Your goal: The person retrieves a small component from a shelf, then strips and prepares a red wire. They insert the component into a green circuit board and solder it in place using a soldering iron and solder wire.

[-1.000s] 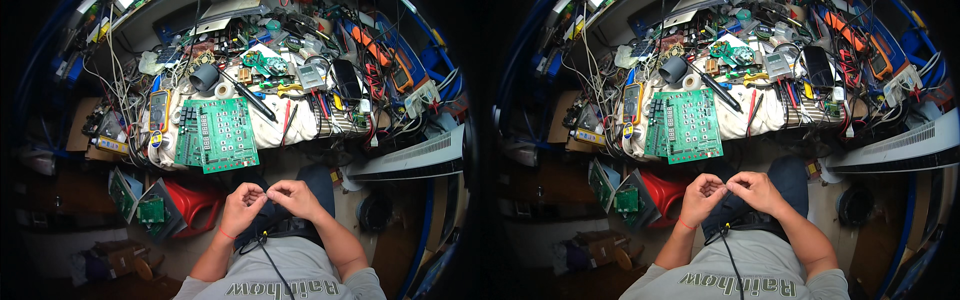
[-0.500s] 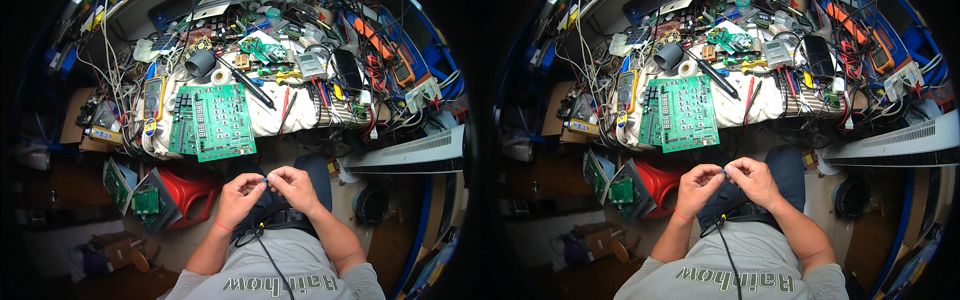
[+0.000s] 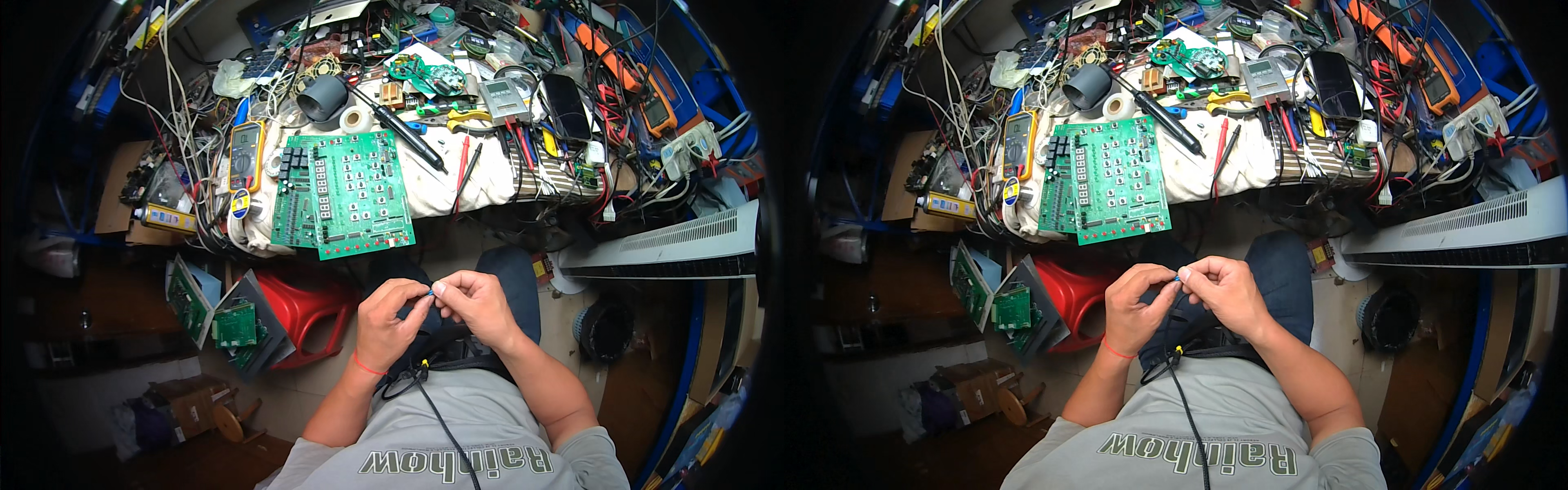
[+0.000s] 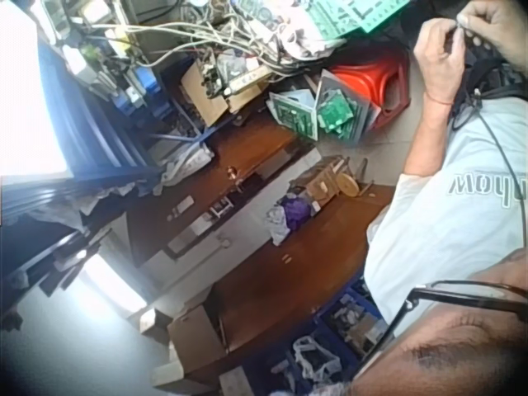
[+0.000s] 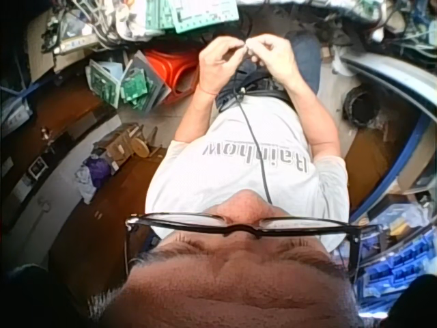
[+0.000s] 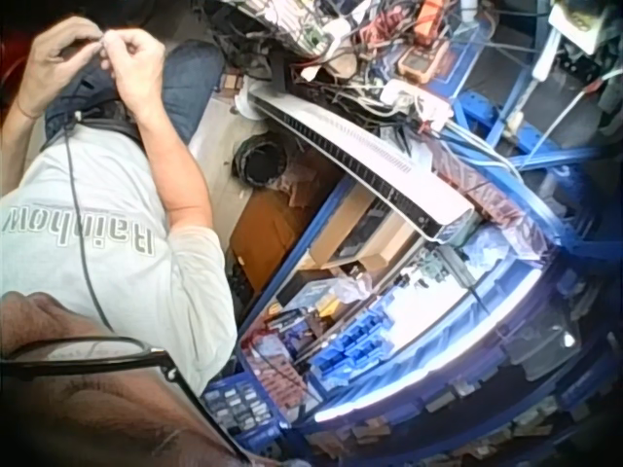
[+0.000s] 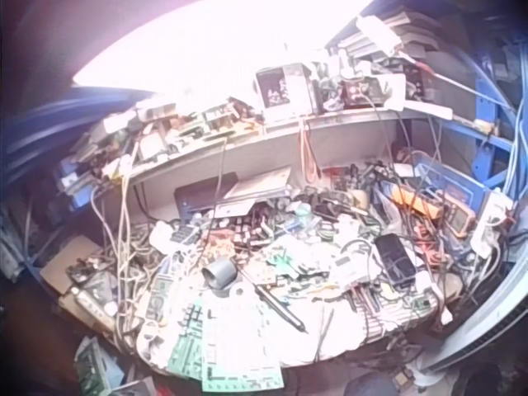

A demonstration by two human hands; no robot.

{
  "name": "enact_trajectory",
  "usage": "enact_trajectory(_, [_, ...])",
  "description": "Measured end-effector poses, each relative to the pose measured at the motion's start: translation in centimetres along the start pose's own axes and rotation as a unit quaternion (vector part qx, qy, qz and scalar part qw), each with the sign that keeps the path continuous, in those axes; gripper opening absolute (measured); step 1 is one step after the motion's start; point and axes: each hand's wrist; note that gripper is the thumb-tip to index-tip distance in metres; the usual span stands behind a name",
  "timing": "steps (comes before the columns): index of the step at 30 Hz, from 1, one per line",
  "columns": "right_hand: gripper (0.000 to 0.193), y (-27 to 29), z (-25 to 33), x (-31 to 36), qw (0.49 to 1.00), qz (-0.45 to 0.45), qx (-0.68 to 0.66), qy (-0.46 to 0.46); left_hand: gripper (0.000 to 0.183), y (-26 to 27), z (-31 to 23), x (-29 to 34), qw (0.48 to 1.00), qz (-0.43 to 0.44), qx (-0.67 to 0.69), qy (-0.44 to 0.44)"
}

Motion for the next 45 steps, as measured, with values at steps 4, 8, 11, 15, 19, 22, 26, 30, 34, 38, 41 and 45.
enact_trajectory(4, [0.025, 0.3, 0.0, 0.0, 1.000, 0.014, -0.011, -0.002, 0.019, 0.0, 0.2, 0.2, 1.000, 0.006, 0.022, 0.017])
enact_trajectory(8, [0.025, 0.5, 0.0, 0.0, 0.999, 0.024, -0.024, -0.008, 0.018, 0.0, 0.4, 0.2, 0.999, 0.008, 0.037, 0.025])
enact_trajectory(11, [0.025, 0.6, 0.0, -0.1, 0.999, 0.023, -0.021, -0.014, 0.017, 0.0, 0.5, 0.1, 0.999, 0.009, 0.039, 0.022])
enact_trajectory(15, [0.025, 0.7, 0.0, -0.2, 0.999, 0.025, -0.022, -0.011, 0.017, 0.2, 0.5, 0.2, 0.998, 0.034, 0.046, 0.039])
enact_trajectory(19, [0.023, 0.7, 0.0, -0.2, 1.000, 0.027, -0.003, -0.003, 0.014, 0.2, 0.7, 0.3, 0.987, 0.075, 0.103, 0.093])
enact_trajectory(22, [0.022, 0.8, 0.1, -0.2, 0.999, 0.032, 0.007, 0.006, 0.011, -0.1, 0.9, 0.4, 0.962, 0.104, 0.191, 0.165])
enact_trajectory(26, [0.021, 0.7, -0.2, 0.0, 0.999, 0.018, 0.031, 0.039, 0.010, -0.1, 1.1, 0.6, 0.919, 0.124, 0.297, 0.227])
enact_trajectory(30, [0.022, 0.7, -0.8, 0.2, 0.998, 0.003, 0.033, 0.052, 0.012, 0.0, 1.3, 0.6, 0.904, 0.136, 0.323, 0.244])
enact_trajectory(34, [0.023, 0.9, -1.1, 0.3, 0.998, 0.011, 0.040, 0.049, 0.012, 0.0, 1.7, 0.7, 0.898, 0.153, 0.322, 0.258])
enact_trajectory(38, [0.030, 1.2, -0.6, 0.5, 0.985, 0.041, 0.120, 0.118, 0.014, 0.1, 2.0, 0.8, 0.868, 0.167, 0.367, 0.289])
enact_trajectory(41, [0.041, 1.3, 0.2, 0.4, 0.908, 0.077, 0.289, 0.293, 0.013, 0.3, 2.3, 0.8, 0.846, 0.179, 0.398, 0.305])
enact_trajectory(45, [0.031, 1.7, 1.6, -0.3, 0.755, 0.134, 0.440, 0.467, 0.011, 0.6, 2.7, 0.6, 0.835, 0.211, 0.409, 0.302])
Point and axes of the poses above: each hand's wrist, its own x-axis away from the middle knuckle, its own y-axis out of the back of the hand, z = x × y, and after that the axes turned 15 degrees about -x, right-handed
